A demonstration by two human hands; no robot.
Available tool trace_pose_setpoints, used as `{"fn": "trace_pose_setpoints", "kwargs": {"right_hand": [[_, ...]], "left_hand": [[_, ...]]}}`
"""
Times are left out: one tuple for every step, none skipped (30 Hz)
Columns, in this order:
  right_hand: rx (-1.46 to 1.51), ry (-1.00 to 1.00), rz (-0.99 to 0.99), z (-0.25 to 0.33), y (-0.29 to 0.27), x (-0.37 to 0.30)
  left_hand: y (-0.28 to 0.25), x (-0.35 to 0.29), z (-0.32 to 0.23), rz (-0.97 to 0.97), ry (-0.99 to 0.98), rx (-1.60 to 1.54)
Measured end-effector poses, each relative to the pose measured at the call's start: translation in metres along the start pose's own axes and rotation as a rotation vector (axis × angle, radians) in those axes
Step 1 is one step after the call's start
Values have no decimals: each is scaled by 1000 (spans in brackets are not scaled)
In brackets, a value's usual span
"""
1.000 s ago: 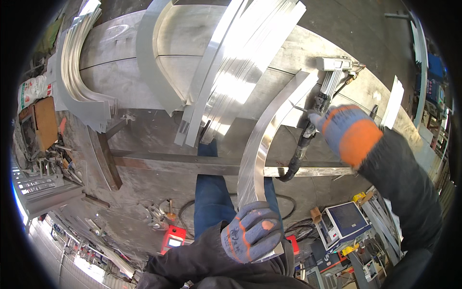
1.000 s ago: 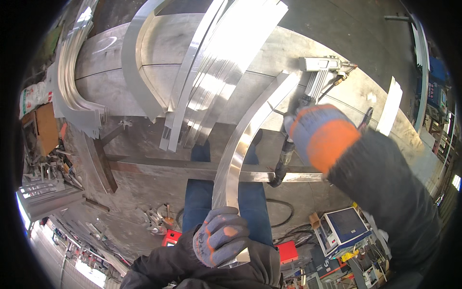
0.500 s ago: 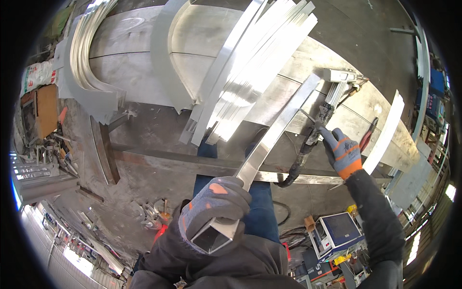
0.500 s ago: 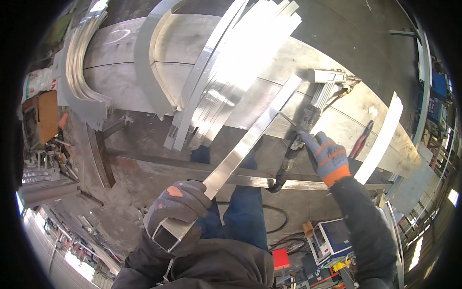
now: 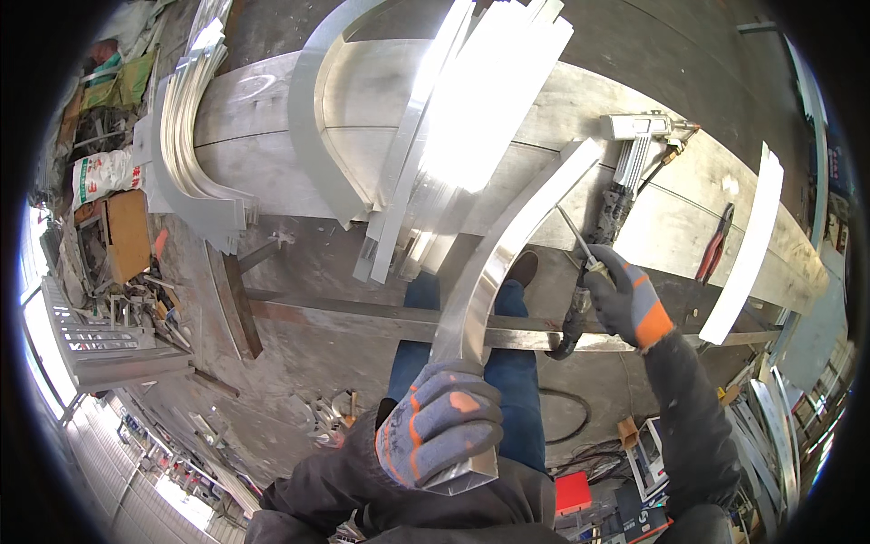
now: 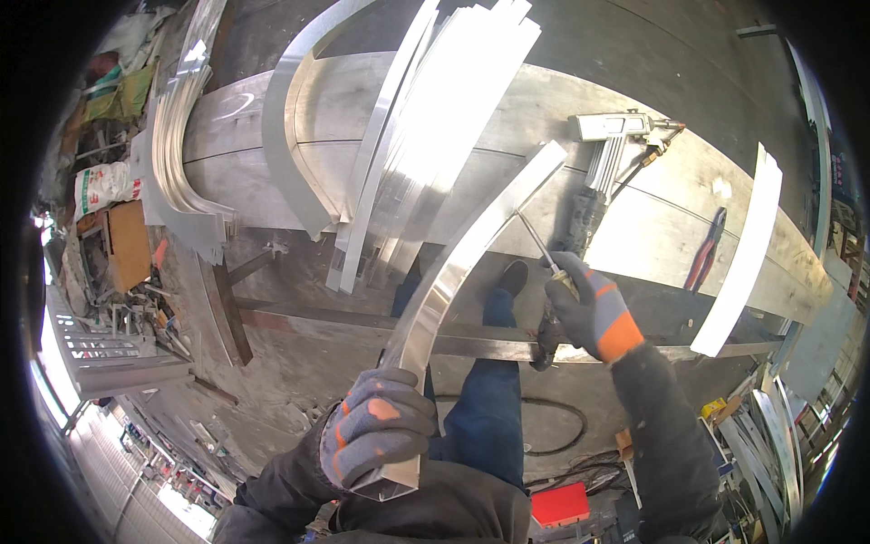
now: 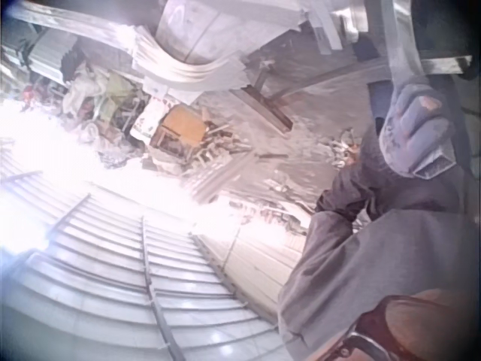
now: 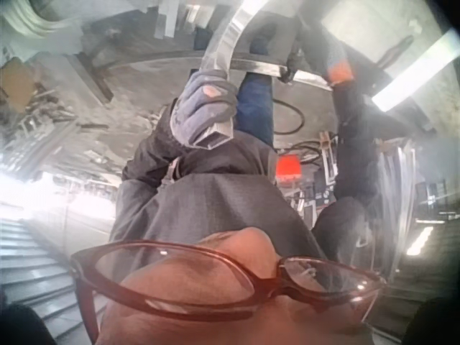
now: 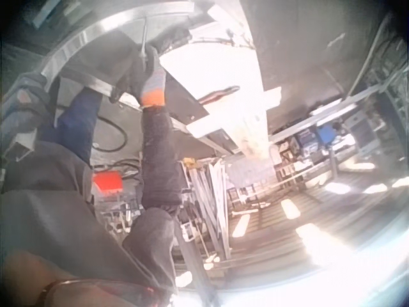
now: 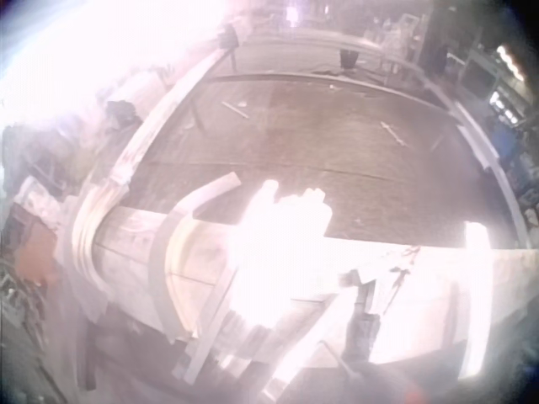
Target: The person welds curved metal frame pieces to a straight metal bar using a welding torch. They repeatedly position the curved pieces, weld them in place, and inspect the joints. The person also uses pliers to adjust the metal pieces during the process.
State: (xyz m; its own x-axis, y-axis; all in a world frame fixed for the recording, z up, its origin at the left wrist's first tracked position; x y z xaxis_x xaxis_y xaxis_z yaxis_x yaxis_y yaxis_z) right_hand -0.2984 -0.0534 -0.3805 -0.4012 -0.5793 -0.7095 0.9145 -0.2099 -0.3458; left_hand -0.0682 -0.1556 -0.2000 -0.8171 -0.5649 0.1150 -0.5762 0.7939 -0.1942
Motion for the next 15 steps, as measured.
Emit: {"fn": "trace_pose_setpoints", "kwargs": {"right_hand": [[-320, -342, -187, 23, -5, -6], [-723, -337, -214, 10, 0, -9], [-1007, -316, -260, 0, -1, -11], [-1012, -370, -337, 1, -3, -15], [-1033, -373, -374, -2, -2, -16], [-1070, -379, -454, -2, -6, -18], [-995, -489, -590, 10, -4, -24], [-507, -332, -502, -7, 0, -18], [-46, -147, -448, -26, 15, -14], [247, -32, -361, -37, 30, -12], [532, 102, -302, -49, 47, -12], [651, 165, -228, -53, 60, -13], [768, 226, -157, -56, 71, -16], [949, 228, -67, -52, 71, -18], [432, -12, -335, -44, 40, -16]], "left_hand": [[-3, 1, -1, -49, -1, -22], [-3, 2, -2, -84, -10, -54], [-1, 3, -1, -101, -26, -88], [1, 5, -2, -131, -16, -80], [6, 7, -2, -148, -17, -69], [10, 8, -4, -164, -15, -73], [17, 9, -4, -151, -29, -77], [21, 10, -6, -147, -15, -51], [29, 11, -6, -114, -17, -24], [34, 11, -5, -88, -40, 0], [44, 10, -14, -53, 33, 85], [44, 11, -16, -71, 49, 94], [44, 11, -17, -67, 46, 109], [49, 10, -16, -22, 28, 130], [43, -2, 34, -92, -575, -253]]}}
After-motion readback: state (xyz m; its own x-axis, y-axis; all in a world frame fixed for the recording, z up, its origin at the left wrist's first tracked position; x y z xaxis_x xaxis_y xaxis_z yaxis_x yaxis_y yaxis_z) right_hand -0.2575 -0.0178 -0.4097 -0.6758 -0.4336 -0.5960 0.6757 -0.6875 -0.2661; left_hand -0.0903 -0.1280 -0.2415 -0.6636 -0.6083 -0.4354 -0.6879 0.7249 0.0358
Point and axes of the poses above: each hand's wrist, its own x-axis towards the middle knuckle, its own y-axis out of the palm, z = x × y, the point moved 10 cm from there along x, towards the middle knuckle, and after that the axes turned 12 degrees about -z, right-handed, at the moved point
